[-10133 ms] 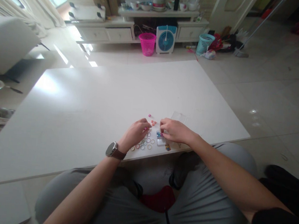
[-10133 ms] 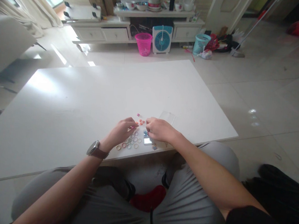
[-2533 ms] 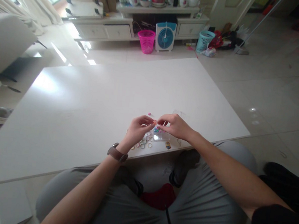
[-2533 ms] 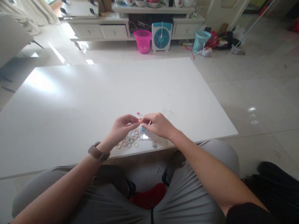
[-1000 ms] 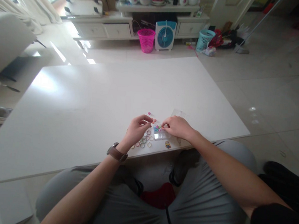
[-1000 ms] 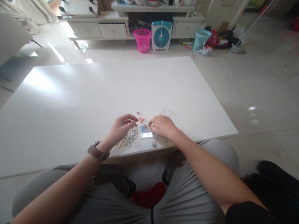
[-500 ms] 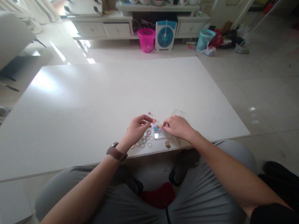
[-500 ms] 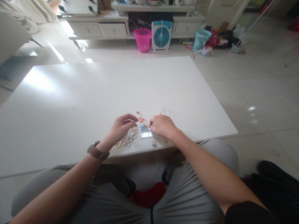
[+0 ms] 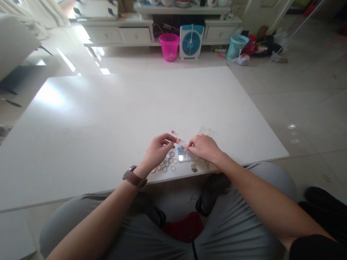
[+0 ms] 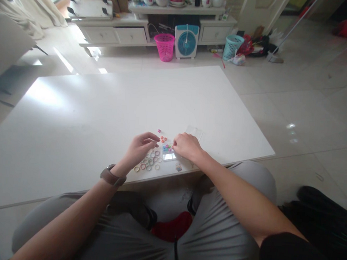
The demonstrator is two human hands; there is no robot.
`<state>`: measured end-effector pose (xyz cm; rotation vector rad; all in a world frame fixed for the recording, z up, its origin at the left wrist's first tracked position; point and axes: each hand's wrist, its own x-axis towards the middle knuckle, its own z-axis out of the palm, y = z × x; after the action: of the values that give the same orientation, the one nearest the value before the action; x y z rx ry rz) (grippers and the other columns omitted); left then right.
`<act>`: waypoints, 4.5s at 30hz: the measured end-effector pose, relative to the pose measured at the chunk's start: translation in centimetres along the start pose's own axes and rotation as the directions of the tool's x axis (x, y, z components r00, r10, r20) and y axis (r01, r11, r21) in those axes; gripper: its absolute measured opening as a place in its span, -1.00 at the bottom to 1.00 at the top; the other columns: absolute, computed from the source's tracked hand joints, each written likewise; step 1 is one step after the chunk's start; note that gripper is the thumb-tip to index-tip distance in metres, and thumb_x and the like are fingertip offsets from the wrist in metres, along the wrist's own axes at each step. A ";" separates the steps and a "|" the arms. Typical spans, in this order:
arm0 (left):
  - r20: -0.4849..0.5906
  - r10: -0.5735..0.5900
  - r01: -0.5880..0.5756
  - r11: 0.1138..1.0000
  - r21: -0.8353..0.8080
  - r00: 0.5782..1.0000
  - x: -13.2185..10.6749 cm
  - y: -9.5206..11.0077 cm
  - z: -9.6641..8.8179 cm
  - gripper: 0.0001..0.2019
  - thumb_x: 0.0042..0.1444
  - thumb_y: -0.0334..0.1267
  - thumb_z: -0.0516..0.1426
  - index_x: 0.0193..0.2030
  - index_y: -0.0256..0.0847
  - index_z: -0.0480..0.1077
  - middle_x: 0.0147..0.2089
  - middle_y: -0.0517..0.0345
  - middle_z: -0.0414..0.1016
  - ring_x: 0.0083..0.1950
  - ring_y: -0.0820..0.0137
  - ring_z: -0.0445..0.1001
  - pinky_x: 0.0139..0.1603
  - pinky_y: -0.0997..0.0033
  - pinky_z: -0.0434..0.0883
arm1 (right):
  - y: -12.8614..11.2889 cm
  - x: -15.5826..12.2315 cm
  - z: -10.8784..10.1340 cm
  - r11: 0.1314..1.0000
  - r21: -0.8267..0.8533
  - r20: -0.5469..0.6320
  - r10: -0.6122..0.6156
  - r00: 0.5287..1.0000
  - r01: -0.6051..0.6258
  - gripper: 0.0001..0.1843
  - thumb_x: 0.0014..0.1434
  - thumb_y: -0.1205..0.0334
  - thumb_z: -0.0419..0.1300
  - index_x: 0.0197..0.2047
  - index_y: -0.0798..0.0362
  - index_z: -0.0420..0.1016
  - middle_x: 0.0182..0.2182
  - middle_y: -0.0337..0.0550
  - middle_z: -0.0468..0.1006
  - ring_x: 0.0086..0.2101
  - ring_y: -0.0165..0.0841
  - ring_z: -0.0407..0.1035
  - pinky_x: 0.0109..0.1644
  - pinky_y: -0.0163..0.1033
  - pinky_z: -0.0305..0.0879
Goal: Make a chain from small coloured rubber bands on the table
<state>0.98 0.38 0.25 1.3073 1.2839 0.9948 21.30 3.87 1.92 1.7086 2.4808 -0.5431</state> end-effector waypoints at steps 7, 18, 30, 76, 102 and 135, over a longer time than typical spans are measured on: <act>0.002 -0.006 0.006 1.000 0.011 1.000 0.0 -0.1 0.0 -0.88 0.04 -0.34 0.17 -0.29 -0.21 0.53 -0.29 0.12 0.61 -0.27 0.36 0.58 -0.25 0.39 0.44 | 0.1 0.0 0.2 1.000 -0.023 -0.029 -0.021 0.999 0.020 -0.76 0.25 0.10 0.22 -0.21 -0.05 0.73 -0.22 0.00 0.72 -0.13 -0.11 0.57 -0.13 -0.19 0.40; 0.007 -0.006 0.006 1.000 -0.004 1.000 0.1 -0.1 0.0 -0.88 0.05 -0.33 0.17 -0.28 -0.23 0.52 -0.28 0.12 0.61 -0.27 0.38 0.57 -0.24 0.40 0.44 | 0.0 -0.1 0.0 0.996 -0.079 -0.024 -0.041 0.999 0.039 -0.73 0.29 0.07 0.18 -0.21 -0.01 0.68 -0.21 0.00 0.71 -0.16 -0.15 0.56 -0.15 -0.23 0.36; 0.014 -0.014 0.014 1.000 0.010 1.000 0.1 -0.1 0.0 -0.88 0.06 -0.33 0.17 -0.26 -0.24 0.51 -0.23 0.11 0.62 -0.26 0.41 0.58 -0.25 0.44 0.43 | -0.1 -0.3 -0.2 0.990 -0.135 0.002 -0.046 0.999 0.046 -0.67 0.35 0.02 0.11 -0.15 0.00 0.65 -0.16 0.01 0.69 -0.12 -0.15 0.56 -0.09 -0.21 0.36; 0.443 0.273 -0.498 0.673 0.547 0.854 -0.9 -0.9 0.4 -0.89 0.19 -0.24 0.26 -0.15 -0.13 0.53 -0.05 0.02 0.52 0.08 0.14 0.43 0.13 0.11 0.41 | -0.7 0.1 -0.7 0.996 -0.086 -0.029 -0.022 0.999 0.019 -0.72 0.27 0.12 0.15 -0.10 -0.12 0.70 -0.16 -0.11 0.71 -0.10 -0.18 0.56 -0.03 -0.19 0.38; 0.458 0.270 -0.509 0.660 0.552 0.847 -0.8 -0.6 0.3 -0.88 0.19 -0.22 0.27 -0.16 -0.15 0.53 -0.07 0.01 0.53 0.06 0.14 0.43 0.08 0.14 0.41 | -0.6 0.0 -1.0 0.982 -0.187 -0.035 -0.039 0.999 0.031 -0.72 0.28 0.17 0.15 -0.13 -0.04 0.71 -0.18 0.02 0.71 -0.13 -0.13 0.56 -0.07 -0.17 0.38; 0.454 0.269 -0.507 0.652 0.563 0.850 -0.9 -0.6 0.3 -0.87 0.20 -0.19 0.26 -0.15 -0.15 0.52 -0.05 0.00 0.53 0.05 0.14 0.44 0.06 0.14 0.42 | -0.7 -0.1 -0.8 0.980 -0.199 -0.028 0.002 1.000 -0.008 -0.67 0.34 0.19 0.06 -0.10 0.04 0.66 -0.13 0.08 0.68 -0.11 -0.10 0.55 -0.07 -0.15 0.36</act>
<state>1.14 -0.58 -0.33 2.2993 1.1390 0.5360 20.81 3.87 2.88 1.6560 2.4532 -0.2615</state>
